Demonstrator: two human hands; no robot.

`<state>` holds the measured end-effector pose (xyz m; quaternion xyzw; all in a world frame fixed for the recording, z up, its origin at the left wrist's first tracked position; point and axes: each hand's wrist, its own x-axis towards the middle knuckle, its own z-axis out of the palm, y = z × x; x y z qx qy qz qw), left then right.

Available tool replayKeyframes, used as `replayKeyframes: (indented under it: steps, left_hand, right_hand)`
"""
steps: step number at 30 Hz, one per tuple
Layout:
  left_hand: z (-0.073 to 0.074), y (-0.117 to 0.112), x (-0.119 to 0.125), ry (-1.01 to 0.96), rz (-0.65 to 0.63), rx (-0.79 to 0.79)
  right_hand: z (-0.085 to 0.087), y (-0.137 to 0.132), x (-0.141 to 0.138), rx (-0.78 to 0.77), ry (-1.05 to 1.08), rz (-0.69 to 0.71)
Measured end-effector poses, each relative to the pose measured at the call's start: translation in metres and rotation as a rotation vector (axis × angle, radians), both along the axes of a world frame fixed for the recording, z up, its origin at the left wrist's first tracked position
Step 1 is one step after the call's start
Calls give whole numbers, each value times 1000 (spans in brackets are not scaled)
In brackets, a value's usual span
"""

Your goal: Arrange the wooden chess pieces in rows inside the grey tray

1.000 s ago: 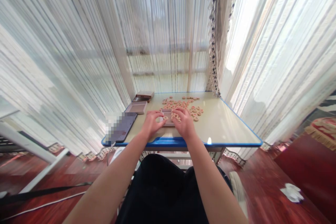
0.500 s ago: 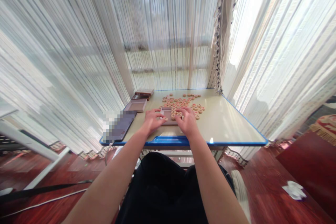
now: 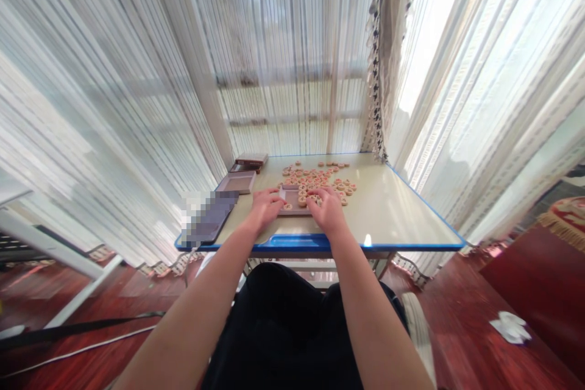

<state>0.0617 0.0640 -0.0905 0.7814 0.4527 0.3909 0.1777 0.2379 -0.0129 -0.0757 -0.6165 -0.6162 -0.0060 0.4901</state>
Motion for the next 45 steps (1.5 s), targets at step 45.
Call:
replayKeyframes:
  steps: [45]
  left_hand:
    - [22, -33, 6, 371, -304, 312]
  right_hand:
    - [-3, 4, 0, -147, 156, -41]
